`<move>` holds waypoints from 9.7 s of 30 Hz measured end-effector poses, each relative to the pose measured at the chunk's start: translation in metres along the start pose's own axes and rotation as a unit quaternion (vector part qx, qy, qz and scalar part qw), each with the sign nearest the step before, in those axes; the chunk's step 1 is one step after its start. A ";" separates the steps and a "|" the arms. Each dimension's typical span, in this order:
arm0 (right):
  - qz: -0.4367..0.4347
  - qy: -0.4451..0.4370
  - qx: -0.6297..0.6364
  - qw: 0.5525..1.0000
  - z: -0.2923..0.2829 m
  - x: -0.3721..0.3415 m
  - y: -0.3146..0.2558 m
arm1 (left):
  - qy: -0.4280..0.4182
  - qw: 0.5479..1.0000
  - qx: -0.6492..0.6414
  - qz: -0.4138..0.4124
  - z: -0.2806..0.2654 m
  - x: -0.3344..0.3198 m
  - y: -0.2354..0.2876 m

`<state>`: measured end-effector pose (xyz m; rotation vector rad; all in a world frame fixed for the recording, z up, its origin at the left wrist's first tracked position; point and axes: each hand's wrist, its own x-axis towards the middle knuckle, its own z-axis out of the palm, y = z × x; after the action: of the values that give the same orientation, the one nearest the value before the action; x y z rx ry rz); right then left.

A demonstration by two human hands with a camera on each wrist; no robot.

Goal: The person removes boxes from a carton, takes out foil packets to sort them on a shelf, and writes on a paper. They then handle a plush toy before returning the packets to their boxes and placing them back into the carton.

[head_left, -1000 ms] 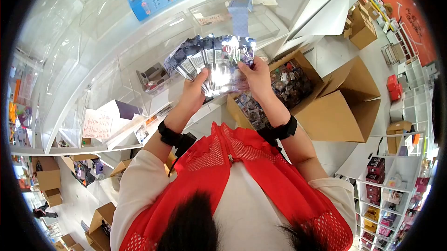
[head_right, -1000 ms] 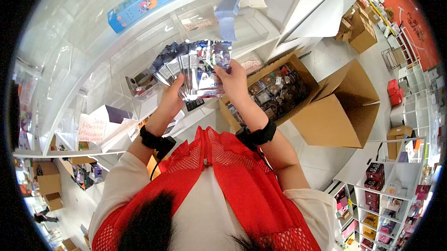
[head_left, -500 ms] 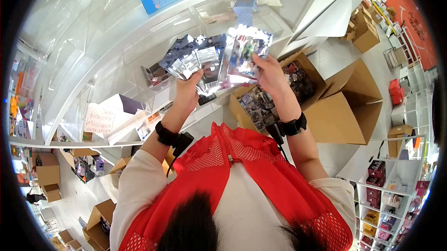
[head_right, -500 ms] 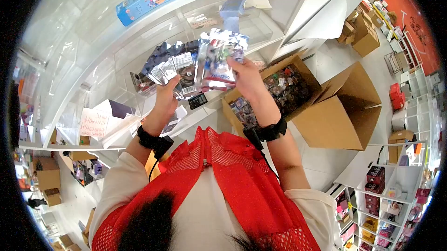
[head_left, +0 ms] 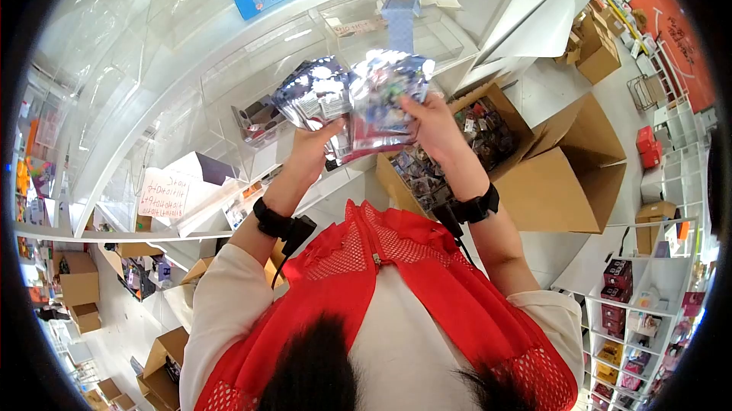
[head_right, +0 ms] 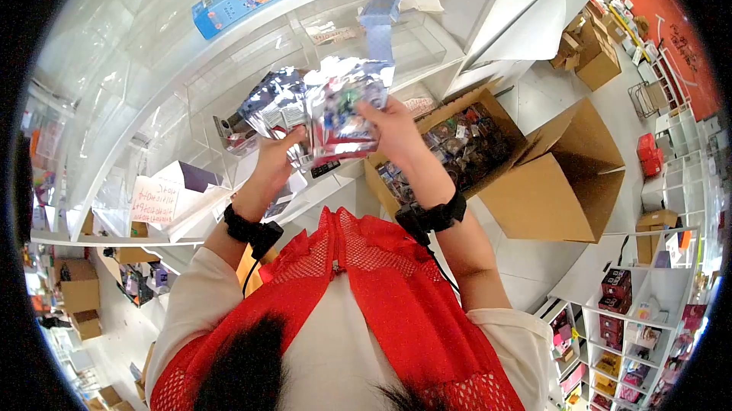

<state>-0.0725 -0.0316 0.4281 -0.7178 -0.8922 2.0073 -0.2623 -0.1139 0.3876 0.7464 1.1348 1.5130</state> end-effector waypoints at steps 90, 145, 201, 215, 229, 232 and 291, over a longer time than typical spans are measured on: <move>-0.118 0.042 -0.044 0.991 -0.022 0.009 0.029 | -0.009 0.976 -0.204 -0.077 0.009 0.009 0.012; -0.145 -0.072 -0.239 0.957 -0.008 0.020 0.058 | -0.067 0.970 0.225 0.059 -0.003 0.003 -0.005; -0.379 -0.016 -0.479 0.792 -0.003 0.111 0.071 | 0.267 0.826 0.476 0.141 -0.101 0.137 -0.005; -0.290 -0.163 -0.704 0.628 -0.001 0.147 0.032 | 0.260 0.810 0.488 0.197 -0.090 0.122 -0.009; -0.301 -0.134 -0.774 0.541 0.051 0.144 0.035 | 0.283 0.834 0.445 0.159 -0.107 0.146 -0.010; -0.287 -0.175 -0.773 0.539 0.063 0.144 0.023 | 0.294 0.820 0.448 0.201 -0.101 0.150 -0.007; -0.411 -0.223 -0.731 0.498 0.103 0.194 0.058 | 0.359 0.901 0.243 0.018 -0.132 0.147 -0.058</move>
<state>-0.2738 0.0727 0.4106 -0.3122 -2.6354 0.0954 -0.3962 -0.0086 0.2718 0.5272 2.1190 1.5984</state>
